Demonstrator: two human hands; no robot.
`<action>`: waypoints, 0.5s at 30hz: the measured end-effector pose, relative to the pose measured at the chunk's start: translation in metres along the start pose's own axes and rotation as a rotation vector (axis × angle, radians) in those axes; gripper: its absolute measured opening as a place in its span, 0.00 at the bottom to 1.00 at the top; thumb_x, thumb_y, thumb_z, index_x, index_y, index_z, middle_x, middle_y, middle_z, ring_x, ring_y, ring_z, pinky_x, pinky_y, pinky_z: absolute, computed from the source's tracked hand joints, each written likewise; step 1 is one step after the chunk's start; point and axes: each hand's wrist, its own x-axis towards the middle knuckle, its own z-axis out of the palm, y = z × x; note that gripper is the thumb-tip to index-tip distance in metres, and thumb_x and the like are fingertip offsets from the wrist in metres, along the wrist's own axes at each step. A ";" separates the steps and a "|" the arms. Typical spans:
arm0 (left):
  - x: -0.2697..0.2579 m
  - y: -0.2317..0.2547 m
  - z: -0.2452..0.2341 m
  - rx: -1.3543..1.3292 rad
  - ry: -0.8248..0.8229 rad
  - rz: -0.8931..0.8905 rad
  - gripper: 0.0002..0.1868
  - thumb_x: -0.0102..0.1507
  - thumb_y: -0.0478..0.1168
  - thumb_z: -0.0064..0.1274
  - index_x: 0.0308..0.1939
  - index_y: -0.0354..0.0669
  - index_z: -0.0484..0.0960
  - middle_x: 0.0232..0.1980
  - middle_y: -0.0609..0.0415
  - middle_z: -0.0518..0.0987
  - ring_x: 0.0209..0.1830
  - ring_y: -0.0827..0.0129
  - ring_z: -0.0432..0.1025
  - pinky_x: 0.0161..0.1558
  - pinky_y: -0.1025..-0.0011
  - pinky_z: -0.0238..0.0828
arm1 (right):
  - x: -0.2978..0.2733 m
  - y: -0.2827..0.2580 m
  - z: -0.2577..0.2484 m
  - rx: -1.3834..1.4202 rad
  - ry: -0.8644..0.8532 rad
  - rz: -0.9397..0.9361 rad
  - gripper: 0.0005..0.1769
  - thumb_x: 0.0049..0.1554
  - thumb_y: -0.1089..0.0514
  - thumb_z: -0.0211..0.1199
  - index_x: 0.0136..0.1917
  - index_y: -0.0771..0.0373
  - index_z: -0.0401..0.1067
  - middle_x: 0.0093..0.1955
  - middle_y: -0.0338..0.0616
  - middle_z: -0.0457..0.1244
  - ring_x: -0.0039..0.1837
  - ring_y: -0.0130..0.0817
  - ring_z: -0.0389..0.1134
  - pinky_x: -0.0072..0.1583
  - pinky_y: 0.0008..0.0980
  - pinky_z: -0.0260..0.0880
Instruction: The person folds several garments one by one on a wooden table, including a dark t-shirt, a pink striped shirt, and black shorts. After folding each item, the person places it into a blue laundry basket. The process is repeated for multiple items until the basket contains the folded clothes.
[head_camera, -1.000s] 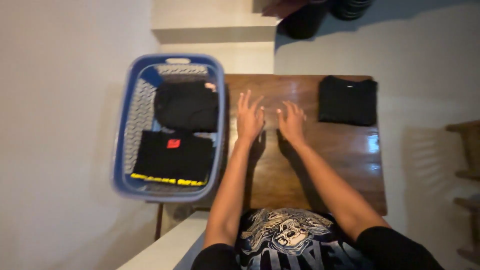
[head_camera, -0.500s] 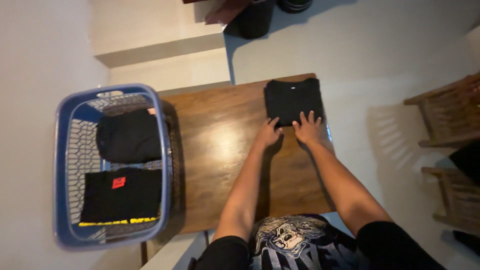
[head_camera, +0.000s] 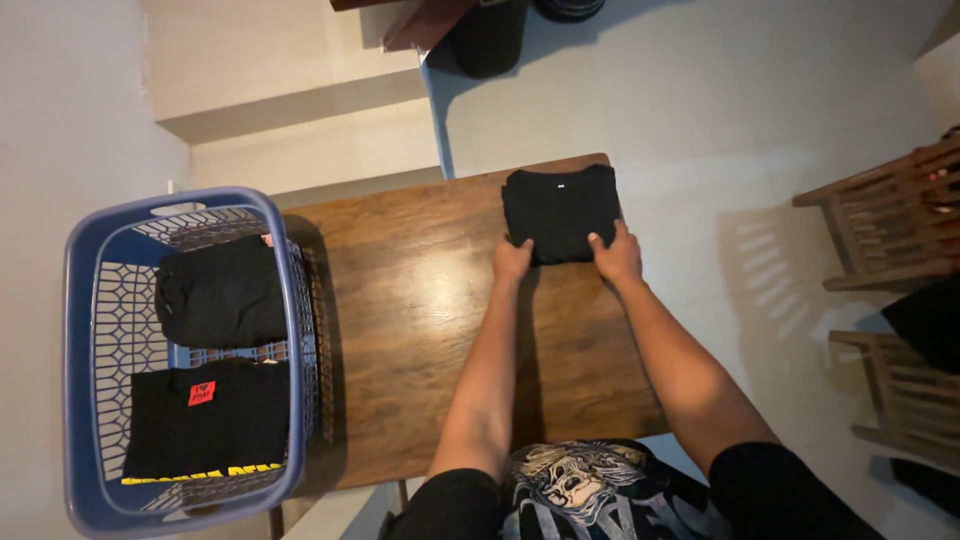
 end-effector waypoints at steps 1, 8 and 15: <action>-0.005 0.003 -0.003 0.001 0.000 -0.006 0.33 0.60 0.53 0.63 0.65 0.42 0.75 0.60 0.40 0.80 0.65 0.54 0.72 0.65 0.55 0.71 | -0.006 -0.009 -0.008 -0.001 -0.006 0.002 0.42 0.62 0.36 0.61 0.79 0.63 0.58 0.70 0.66 0.59 0.73 0.64 0.61 0.72 0.56 0.60; -0.039 0.032 -0.036 -0.209 -0.171 -0.107 0.43 0.57 0.58 0.67 0.70 0.40 0.72 0.67 0.37 0.75 0.71 0.50 0.66 0.69 0.53 0.66 | -0.010 -0.012 -0.016 0.117 -0.097 0.236 0.45 0.53 0.29 0.69 0.73 0.54 0.65 0.66 0.59 0.65 0.71 0.55 0.64 0.67 0.52 0.66; -0.080 0.064 -0.076 -0.389 -0.259 -0.140 0.40 0.56 0.44 0.69 0.70 0.36 0.72 0.68 0.35 0.73 0.73 0.47 0.63 0.69 0.49 0.64 | -0.065 -0.069 -0.056 0.520 -0.204 0.273 0.35 0.48 0.44 0.75 0.64 0.63 0.74 0.66 0.63 0.64 0.69 0.60 0.64 0.62 0.56 0.70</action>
